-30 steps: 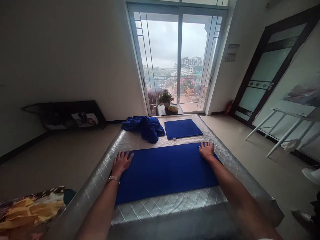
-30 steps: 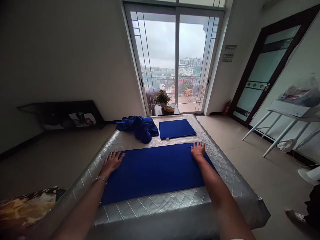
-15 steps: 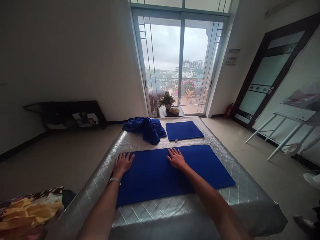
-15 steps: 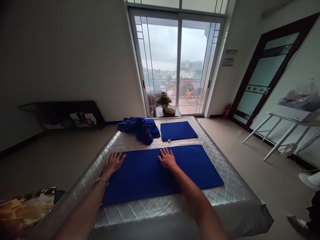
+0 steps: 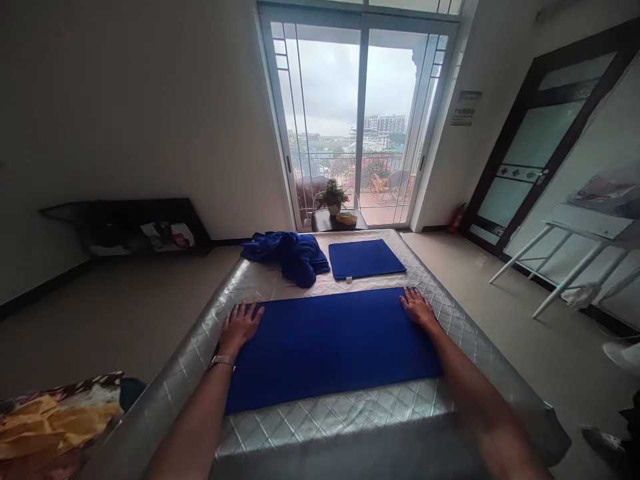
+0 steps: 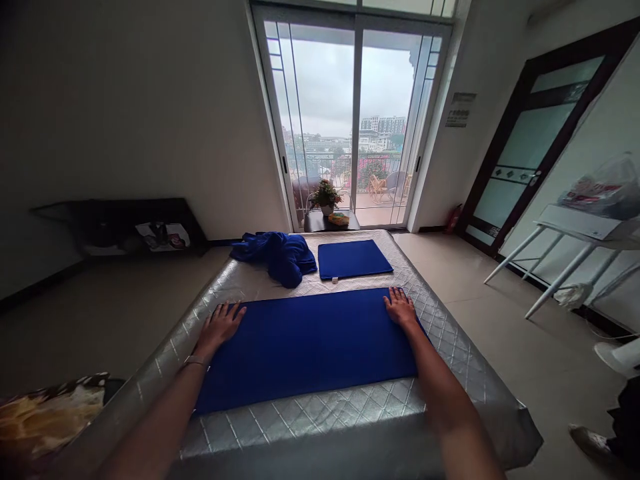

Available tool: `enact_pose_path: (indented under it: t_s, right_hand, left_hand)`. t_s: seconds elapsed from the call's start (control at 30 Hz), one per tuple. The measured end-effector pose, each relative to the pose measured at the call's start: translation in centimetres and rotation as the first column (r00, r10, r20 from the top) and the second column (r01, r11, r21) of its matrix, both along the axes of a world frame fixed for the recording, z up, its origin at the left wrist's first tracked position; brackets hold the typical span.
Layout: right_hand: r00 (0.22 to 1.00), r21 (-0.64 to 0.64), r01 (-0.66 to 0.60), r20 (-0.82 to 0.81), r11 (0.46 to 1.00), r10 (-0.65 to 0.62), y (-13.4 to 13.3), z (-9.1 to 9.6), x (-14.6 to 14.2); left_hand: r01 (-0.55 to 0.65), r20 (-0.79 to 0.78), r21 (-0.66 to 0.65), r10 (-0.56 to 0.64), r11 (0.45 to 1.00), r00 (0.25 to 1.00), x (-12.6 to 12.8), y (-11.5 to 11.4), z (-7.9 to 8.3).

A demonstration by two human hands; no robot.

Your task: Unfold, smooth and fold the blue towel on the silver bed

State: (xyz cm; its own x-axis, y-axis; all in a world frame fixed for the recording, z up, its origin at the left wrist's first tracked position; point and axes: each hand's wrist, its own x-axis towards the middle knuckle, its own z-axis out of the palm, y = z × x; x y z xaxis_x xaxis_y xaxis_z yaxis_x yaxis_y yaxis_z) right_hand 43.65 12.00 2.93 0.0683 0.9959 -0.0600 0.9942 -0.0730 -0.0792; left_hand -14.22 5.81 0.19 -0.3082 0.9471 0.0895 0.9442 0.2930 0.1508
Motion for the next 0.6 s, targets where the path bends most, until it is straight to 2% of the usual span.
enact_pose_path:
  t_s: [0.2, 0.3, 0.4, 0.5, 0.6]
  right_hand:
    - [0.999, 0.034, 0.030, -0.015, 0.999, -0.030, -0.1, -0.4, 0.3]
    - [0.999, 0.034, 0.028, -0.020, 0.999, -0.027, -0.1, -0.5, 0.1]
    - [0.999, 0.033, 0.035, -0.023, 0.999, -0.035, 0.0, -0.6, 0.1]
    - [0.999, 0.041, 0.038, -0.031, 0.998, -0.036, 0.0, -0.6, 0.1]
    - [0.998, 0.050, 0.034, -0.050, 0.998, -0.032, -0.1, -0.5, 0.0]
  left_hand:
    - [0.002, -0.062, 0.022, -0.001, 1.000, 0.998, 0.7, -0.5, 0.6]
    - [0.009, -0.165, 0.116, 0.010, 0.993, 0.986, 1.5, -1.1, 1.4]
    - [0.078, -0.232, 0.210, -0.028, 0.975, 0.972, 2.7, -1.6, 2.3]
    - [0.139, -0.183, 0.237, -0.097, 0.961, 0.978, 5.4, -1.4, 3.0]
    - [0.296, -0.109, 0.176, -0.280, 0.939, 0.954, 10.5, -0.8, 3.1]
